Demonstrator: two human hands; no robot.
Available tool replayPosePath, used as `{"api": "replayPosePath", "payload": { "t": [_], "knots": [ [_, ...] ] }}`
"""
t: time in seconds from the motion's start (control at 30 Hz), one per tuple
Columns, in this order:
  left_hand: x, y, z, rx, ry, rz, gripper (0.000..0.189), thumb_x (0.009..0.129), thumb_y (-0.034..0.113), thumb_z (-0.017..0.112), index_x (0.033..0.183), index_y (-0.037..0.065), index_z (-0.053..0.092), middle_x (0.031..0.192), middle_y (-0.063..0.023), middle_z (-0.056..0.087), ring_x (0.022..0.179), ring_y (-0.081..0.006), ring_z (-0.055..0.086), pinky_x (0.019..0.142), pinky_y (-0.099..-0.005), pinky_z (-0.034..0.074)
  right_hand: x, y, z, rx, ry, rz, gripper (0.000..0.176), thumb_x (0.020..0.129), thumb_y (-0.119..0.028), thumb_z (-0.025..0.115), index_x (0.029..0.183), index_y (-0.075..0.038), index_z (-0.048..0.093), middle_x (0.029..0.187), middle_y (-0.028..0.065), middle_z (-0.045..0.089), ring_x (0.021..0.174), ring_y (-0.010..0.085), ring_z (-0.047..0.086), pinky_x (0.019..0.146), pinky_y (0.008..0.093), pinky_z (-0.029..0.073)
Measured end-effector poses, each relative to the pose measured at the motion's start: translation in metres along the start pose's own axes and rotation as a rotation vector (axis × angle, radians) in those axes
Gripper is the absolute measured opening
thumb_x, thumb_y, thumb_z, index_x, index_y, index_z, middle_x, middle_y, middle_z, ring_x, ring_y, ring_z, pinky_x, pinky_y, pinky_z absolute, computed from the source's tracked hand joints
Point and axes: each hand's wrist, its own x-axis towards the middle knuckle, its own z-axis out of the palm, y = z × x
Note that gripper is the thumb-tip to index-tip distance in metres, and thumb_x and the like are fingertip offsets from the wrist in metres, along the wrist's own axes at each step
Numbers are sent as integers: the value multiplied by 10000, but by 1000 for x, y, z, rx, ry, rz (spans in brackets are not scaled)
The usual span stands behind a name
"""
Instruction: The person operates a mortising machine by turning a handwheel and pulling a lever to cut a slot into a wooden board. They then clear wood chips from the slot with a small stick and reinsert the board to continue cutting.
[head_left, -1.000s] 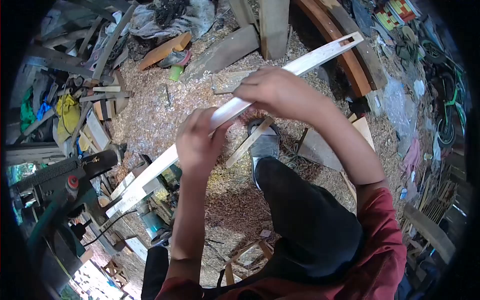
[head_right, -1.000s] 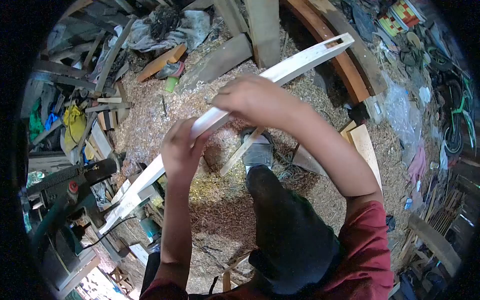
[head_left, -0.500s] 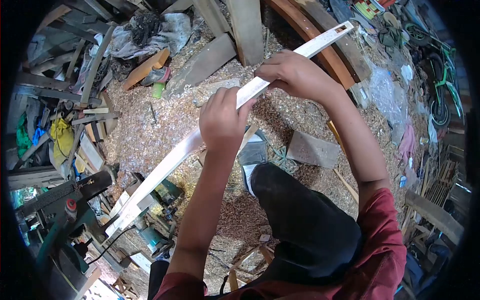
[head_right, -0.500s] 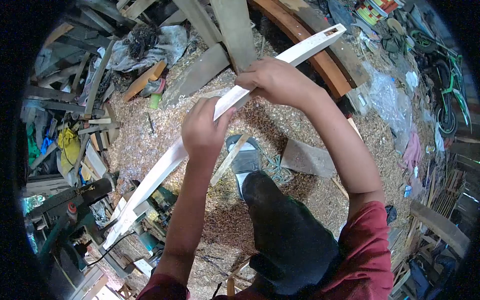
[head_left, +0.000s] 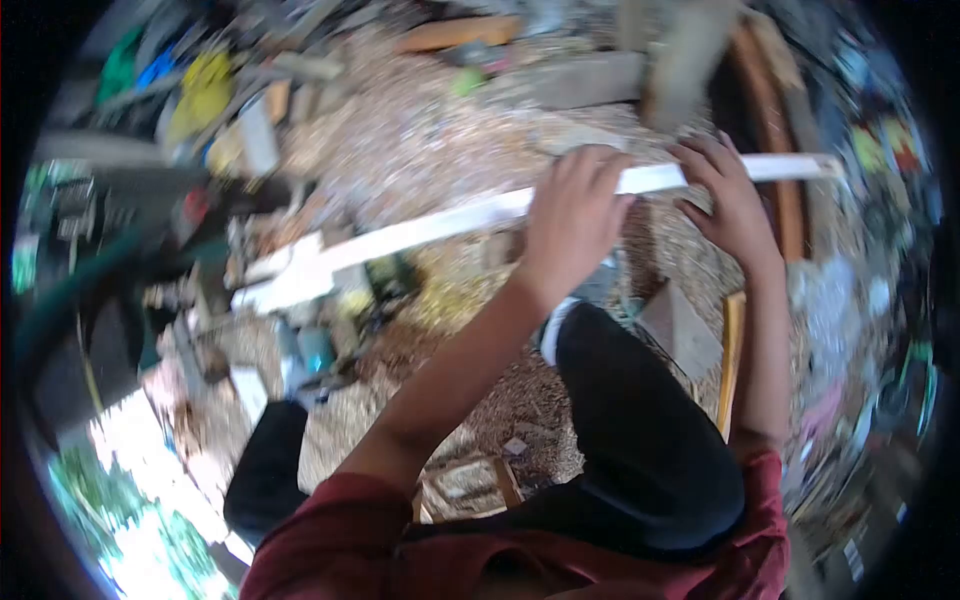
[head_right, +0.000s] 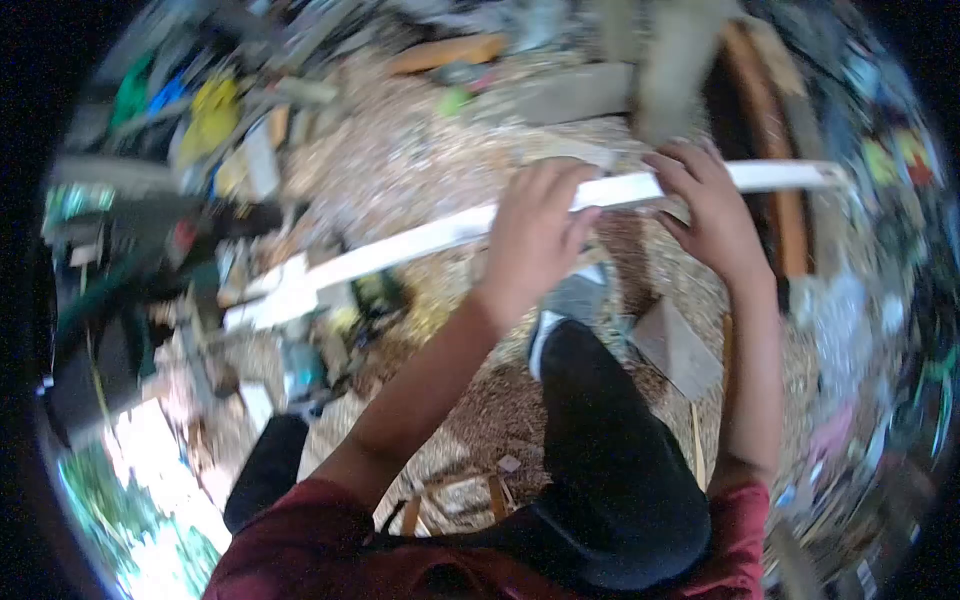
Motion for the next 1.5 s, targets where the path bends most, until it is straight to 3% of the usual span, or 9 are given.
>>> {"api": "replayPosePath", "payload": {
  "t": [0.03, 0.13, 0.27, 0.43, 0.6, 0.73, 0.93, 1.17, 1.5],
  "knots": [
    [-13, -6, -13, -11, 40, -22, 381, 923, 92, 753, 1285, 33, 651, 1266, -170, 647, 1216, -407, 613, 1048, -515, 484, 7, -12, 8, -6, -31, 9, 680, 762, -50, 855, 1404, -111, 640, 1392, 157, 632, 1355, 400, 576, 1272, 567, 344],
    [-54, -11, -59, 59, 113, -131, 384, 934, 44, 715, 1313, 26, 652, 1348, -192, 632, 1308, -434, 587, 1122, -517, 464, 29, -58, 28, 14, -88, -68, 675, 804, -80, 845, 1437, -128, 614, 1417, 143, 622, 1393, 402, 551, 1288, 587, 318],
    [-100, -23, -115, 157, 167, -204, 389, 939, 14, 690, 1326, 6, 664, 1417, -212, 622, 1344, -462, 574, 1149, -530, 454, 62, -127, 57, 90, -95, -182, 627, 820, -87, 840, 1409, -126, 631, 1374, 143, 636, 1361, 399, 570, 1266, 574, 353],
    [-135, -45, -165, 272, 223, -252, 412, 936, -35, 663, 1347, -39, 651, 1396, -229, 639, 1311, -453, 604, 1128, -522, 475, 101, -197, 100, 209, -78, -303, 556, 851, -113, 816, 1378, -93, 638, 1284, 143, 658, 1220, 396, 625, 1104, 517, 481],
    [-150, -63, -177, 286, 241, -284, 413, 920, -46, 669, 1333, -39, 670, 1368, -207, 657, 1270, -404, 641, 1080, -475, 519, 121, -235, 136, 174, -138, -330, 431, 857, -110, 774, 1264, -53, 643, 1179, 141, 677, 1122, 366, 661, 977, 496, 519],
    [-149, -73, -175, 314, 262, -248, 371, 888, -18, 716, 1258, -16, 718, 1307, -161, 686, 1220, -379, 660, 1054, -471, 534, 124, -236, 139, 229, -164, -290, 391, 858, -114, 781, 1219, -55, 643, 1051, 161, 696, 987, 402, 688, 884, 501, 546],
    [-140, -76, -166, 314, 263, -191, 318, 855, -4, 751, 1173, -7, 751, 1240, -144, 711, 1194, -364, 669, 1032, -466, 545, 113, -205, 126, 250, -143, -257, 375, 868, -146, 809, 1206, -56, 671, 1074, 168, 711, 1018, 416, 686, 880, 509, 545],
    [-137, -74, -154, 255, 285, -161, 331, 846, -29, 750, 1176, 1, 755, 1221, -144, 716, 1173, -368, 679, 1033, -469, 550, 93, -168, 93, 158, -189, -147, 356, 868, -107, 805, 1197, -65, 677, 1119, 165, 716, 1035, 431, 673, 913, 526, 527],
    [-148, -77, -172, 304, 316, -211, 340, 846, -70, 706, 1176, -8, 756, 1217, -149, 716, 1174, -368, 686, 1019, -465, 559, 116, -223, 130, 132, -149, -277, 375, 898, -144, 775, 1241, -51, 654, 1109, 155, 694, 1052, 398, 666, 935, 507, 524]
  ]
}}
